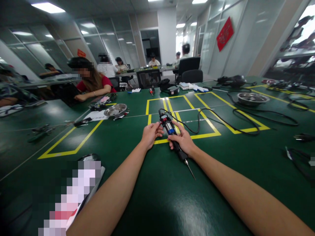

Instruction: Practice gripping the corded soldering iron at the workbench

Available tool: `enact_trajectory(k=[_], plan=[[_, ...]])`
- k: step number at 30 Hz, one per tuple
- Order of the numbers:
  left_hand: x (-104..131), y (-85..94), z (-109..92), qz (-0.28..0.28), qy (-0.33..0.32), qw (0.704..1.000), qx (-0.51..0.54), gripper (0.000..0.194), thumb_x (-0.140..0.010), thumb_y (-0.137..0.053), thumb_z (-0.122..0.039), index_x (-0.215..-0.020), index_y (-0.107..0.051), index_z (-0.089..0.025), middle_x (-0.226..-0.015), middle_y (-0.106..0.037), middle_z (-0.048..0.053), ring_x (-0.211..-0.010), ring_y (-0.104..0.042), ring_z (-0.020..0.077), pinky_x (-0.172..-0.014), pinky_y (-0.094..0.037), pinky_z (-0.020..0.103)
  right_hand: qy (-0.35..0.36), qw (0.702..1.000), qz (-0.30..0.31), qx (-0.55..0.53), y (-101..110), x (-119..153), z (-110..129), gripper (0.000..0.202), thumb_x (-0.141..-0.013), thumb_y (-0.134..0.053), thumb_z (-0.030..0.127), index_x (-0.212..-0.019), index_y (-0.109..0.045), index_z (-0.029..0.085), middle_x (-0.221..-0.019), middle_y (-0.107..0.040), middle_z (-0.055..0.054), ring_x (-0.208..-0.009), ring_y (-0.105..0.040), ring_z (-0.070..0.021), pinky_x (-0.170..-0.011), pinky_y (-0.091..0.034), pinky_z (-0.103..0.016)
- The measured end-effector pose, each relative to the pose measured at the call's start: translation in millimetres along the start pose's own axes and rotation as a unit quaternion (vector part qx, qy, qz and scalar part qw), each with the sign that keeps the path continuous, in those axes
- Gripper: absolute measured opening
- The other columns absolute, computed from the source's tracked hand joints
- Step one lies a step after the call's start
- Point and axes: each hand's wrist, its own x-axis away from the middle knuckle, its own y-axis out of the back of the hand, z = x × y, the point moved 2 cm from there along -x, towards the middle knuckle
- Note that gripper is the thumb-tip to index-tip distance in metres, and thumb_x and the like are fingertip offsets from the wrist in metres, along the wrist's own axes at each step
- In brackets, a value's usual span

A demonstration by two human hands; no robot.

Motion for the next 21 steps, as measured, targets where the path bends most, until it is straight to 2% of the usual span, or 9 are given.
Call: enact_trajectory(k=[6, 11, 15, 21], plan=[[3, -10.7, -1, -0.084, -0.041, 0.996, -0.014, 0.019, -0.092, -0.063, -0.027, -0.1, -0.054, -0.011, -0.086, -0.071, 0.01, -0.058, -0.067, 0.0126, -0.047, -0.049, 0.02, 0.006, 1.0, -0.006, 0.006, -1, -1, -3, 0.1, -0.072, -0.076, 0.024, -0.157, -0.023, 0.028, -0.069, -0.069, 0.002, -0.051, -0.064, -0.0176, -0.048, -0.054, -0.03], [9, -20.6, -4, -0.147, -0.047, 0.988, -0.011, 0.024, -0.09, -0.065, -0.03, -0.1, -0.054, -0.012, -0.088, -0.073, 0.012, -0.057, -0.068, 0.0137, -0.045, -0.048, 0.02, 0.004, 1.0, -0.006, 0.003, 0, -1, -3, 0.099, -0.072, -0.075, 0.024, -0.157, -0.024, 0.029, -0.07, -0.069, 0.002, -0.05, -0.064, -0.0173, -0.048, -0.054, -0.03], [13, -25.2, -4, -0.171, -0.053, 0.984, -0.015, 0.023, -0.085, -0.069, -0.026, -0.097, -0.056, -0.012, -0.087, -0.073, 0.011, -0.06, -0.069, 0.0154, -0.045, -0.048, 0.02, 0.009, 1.0, -0.006, 0.007, -1, -1, -2, 0.099, -0.072, -0.076, 0.023, -0.157, -0.024, 0.028, -0.07, -0.069, 0.002, -0.051, -0.064, -0.0177, -0.048, -0.054, -0.031], [11, -23.6, -2, -0.185, -0.059, 0.981, -0.013, 0.014, -0.085, -0.065, -0.022, -0.092, -0.059, -0.011, -0.085, -0.072, 0.011, -0.06, -0.069, 0.0155, -0.045, -0.048, 0.021, 0.005, 1.0, 0.002, 0.004, -2, 0, -2, 0.1, -0.072, -0.075, 0.024, -0.157, -0.023, 0.028, -0.07, -0.069, 0.002, -0.051, -0.064, -0.0168, -0.048, -0.054, -0.03]])
